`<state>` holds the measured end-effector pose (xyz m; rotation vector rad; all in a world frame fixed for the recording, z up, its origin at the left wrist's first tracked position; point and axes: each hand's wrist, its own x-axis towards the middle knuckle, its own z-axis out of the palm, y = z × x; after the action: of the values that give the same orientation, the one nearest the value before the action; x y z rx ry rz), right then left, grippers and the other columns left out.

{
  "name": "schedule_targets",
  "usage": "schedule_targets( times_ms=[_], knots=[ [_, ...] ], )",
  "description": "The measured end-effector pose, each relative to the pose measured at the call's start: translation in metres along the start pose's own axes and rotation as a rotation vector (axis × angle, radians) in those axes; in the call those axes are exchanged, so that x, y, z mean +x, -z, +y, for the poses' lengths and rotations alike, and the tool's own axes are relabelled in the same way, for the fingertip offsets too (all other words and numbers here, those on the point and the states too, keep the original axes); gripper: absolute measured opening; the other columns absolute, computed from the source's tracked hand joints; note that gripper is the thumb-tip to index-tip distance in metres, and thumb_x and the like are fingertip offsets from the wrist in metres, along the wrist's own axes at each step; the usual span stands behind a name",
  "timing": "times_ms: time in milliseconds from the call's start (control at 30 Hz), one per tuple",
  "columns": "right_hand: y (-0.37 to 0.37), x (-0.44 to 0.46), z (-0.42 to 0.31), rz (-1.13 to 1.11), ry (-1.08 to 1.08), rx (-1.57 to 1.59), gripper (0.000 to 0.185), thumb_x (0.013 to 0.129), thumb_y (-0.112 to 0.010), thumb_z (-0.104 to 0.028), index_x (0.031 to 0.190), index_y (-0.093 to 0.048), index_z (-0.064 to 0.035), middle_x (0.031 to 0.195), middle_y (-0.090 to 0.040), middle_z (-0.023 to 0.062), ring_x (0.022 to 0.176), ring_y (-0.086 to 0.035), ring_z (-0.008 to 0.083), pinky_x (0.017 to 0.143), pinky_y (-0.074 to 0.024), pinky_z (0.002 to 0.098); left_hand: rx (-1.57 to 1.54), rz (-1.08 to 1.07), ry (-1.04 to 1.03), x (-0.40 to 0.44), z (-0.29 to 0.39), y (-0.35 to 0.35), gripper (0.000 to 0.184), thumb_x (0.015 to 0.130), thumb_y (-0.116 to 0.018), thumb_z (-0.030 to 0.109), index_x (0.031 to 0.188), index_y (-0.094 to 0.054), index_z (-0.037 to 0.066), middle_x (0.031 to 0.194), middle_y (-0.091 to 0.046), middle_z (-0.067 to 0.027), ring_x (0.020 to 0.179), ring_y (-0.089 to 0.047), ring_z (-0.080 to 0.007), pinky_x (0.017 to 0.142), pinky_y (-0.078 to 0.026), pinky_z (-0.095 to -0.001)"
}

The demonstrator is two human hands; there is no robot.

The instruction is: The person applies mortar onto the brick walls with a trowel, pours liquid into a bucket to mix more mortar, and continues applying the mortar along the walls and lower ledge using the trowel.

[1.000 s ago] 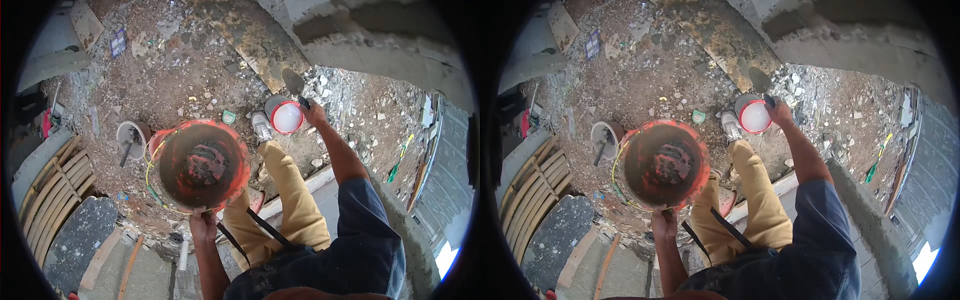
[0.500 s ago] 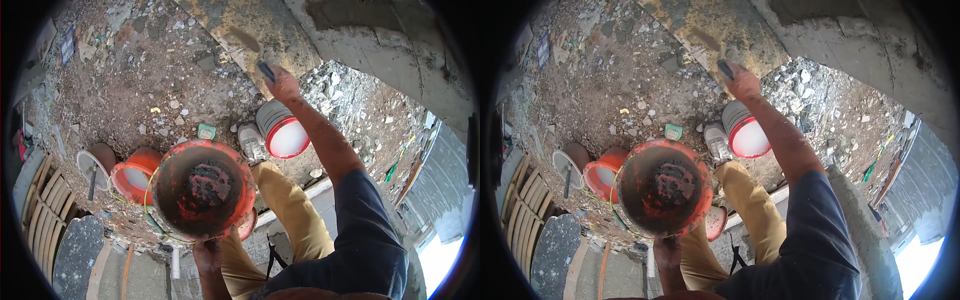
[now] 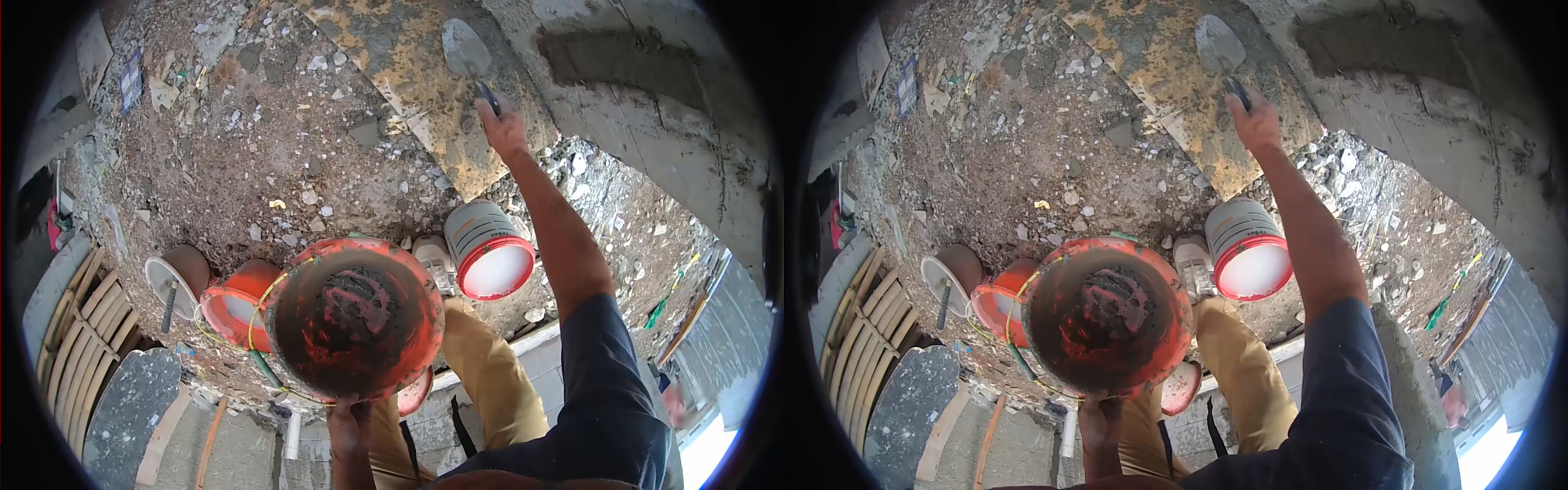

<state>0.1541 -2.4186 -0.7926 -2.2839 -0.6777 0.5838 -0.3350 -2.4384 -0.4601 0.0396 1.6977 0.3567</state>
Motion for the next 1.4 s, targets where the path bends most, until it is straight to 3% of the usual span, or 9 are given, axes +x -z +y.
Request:
schedule_targets(
  times_ms=[67,267,533,633,767,900,1133,1333,1400],
  knots=[
    [-0.041,0.033,-0.009,-0.061,-0.169,-0.056,0.052,0.093,-0.061,-0.050,0.126,-0.064,-0.0097,0.104,-0.071,0.0192,0.094,-0.070,0.0356,0.083,-0.0541,0.0434,0.023,-0.002,0.008,-0.001,0.003,-0.006,0.043,0.083,-0.062,0.002,0.125,-0.057,0.003,0.116,-0.067,-0.0091,0.098,-0.068,-0.0235,0.080,-0.060,-0.0388],
    [-0.033,-0.055,-0.086,-0.749,0.203,-0.113,0.045,0.090,-0.067,-0.040,0.130,-0.060,-0.0196,0.108,-0.071,0.0185,0.096,-0.069,0.0387,0.086,-0.0557,0.0469,0.026,-0.021,0.053,-0.007,0.006,-0.009,0.043,0.083,-0.062,0.002,0.126,-0.057,0.004,0.115,-0.068,-0.0080,0.098,-0.068,-0.0219,0.082,-0.060,-0.0379],
    [-0.013,-0.120,-0.058,-0.451,0.070,-0.273,0.048,0.092,-0.065,-0.034,0.133,-0.056,-0.0122,0.114,-0.069,0.0160,0.098,-0.068,0.0383,0.085,-0.0555,0.0455,0.059,-0.011,0.071,-0.010,0.010,-0.012,0.037,0.083,-0.062,0.003,0.120,-0.059,0.003,0.113,-0.069,-0.0090,0.099,-0.070,-0.0225,0.084,-0.061,-0.0375],
    [0.000,-0.119,-0.067,-0.846,0.475,-0.263,0.047,0.092,-0.064,-0.035,0.134,-0.056,-0.0171,0.111,-0.069,0.0158,0.095,-0.068,0.0374,0.083,-0.0559,0.0457,0.085,0.023,0.059,-0.010,0.011,-0.026,0.031,0.084,-0.060,-0.002,0.115,-0.063,0.005,0.105,-0.070,-0.0066,0.091,-0.071,-0.0205,0.079,-0.061,-0.0381],
    [0.025,-0.122,-0.027,-0.729,-0.032,-0.402,0.044,0.093,-0.061,-0.040,0.131,-0.055,-0.0186,0.096,-0.072,0.0153,0.088,-0.070,0.0371,0.076,-0.0552,0.0485,0.107,-0.019,0.059,-0.009,0.015,-0.017,0.035,0.083,-0.062,0.003,0.118,-0.060,0.003,0.110,-0.070,-0.0083,0.095,-0.070,-0.0223,0.084,-0.060,-0.0377],
    [0.072,-0.112,0.060,-0.473,-0.021,-0.071,0.036,0.096,-0.060,-0.043,0.118,-0.062,-0.0140,0.083,-0.069,0.0155,0.080,-0.071,0.0355,0.073,-0.0561,0.0415,0.127,-0.013,0.041,-0.009,0.017,-0.023,0.035,0.083,-0.062,0.003,0.118,-0.060,0.003,0.109,-0.070,-0.0075,0.094,-0.069,-0.0216,0.084,-0.059,-0.0382],
    [0.028,0.056,0.062,-0.024,-0.349,-0.357,0.060,0.091,-0.058,-0.062,0.128,-0.064,-0.0150,0.124,-0.065,0.0231,0.119,-0.061,0.0385,0.101,-0.0473,0.0471,0.231,-0.017,0.019,0.009,0.018,-0.045,0.033,0.083,-0.062,0.002,0.116,-0.061,0.002,0.107,-0.069,-0.0076,0.094,-0.068,-0.0209,0.085,-0.059,-0.0394],
    [0.074,0.024,-0.045,-0.208,-0.484,-0.466,0.030,0.098,-0.063,-0.023,0.119,-0.063,-0.0023,0.088,-0.068,0.0106,0.073,-0.063,0.0238,0.069,-0.0505,0.0323,0.343,-0.055,-0.088,0.053,0.045,-0.082,0.030,0.082,-0.065,0.003,0.113,-0.061,0.004,0.103,-0.068,-0.0053,0.092,-0.068,-0.0191,0.084,-0.058,-0.0387],
    [0.083,-0.035,-0.036,0.057,-0.081,-0.280,0.057,0.092,-0.061,-0.056,0.127,-0.064,-0.0108,0.113,-0.070,0.0188,0.102,-0.069,0.0381,0.088,-0.0550,0.0433,0.363,-0.109,-0.154,0.065,0.055,-0.095,0.031,0.083,-0.066,0.004,0.114,-0.061,0.005,0.105,-0.068,-0.0044,0.094,-0.068,-0.0180,0.083,-0.058,-0.0370]
  ],
)
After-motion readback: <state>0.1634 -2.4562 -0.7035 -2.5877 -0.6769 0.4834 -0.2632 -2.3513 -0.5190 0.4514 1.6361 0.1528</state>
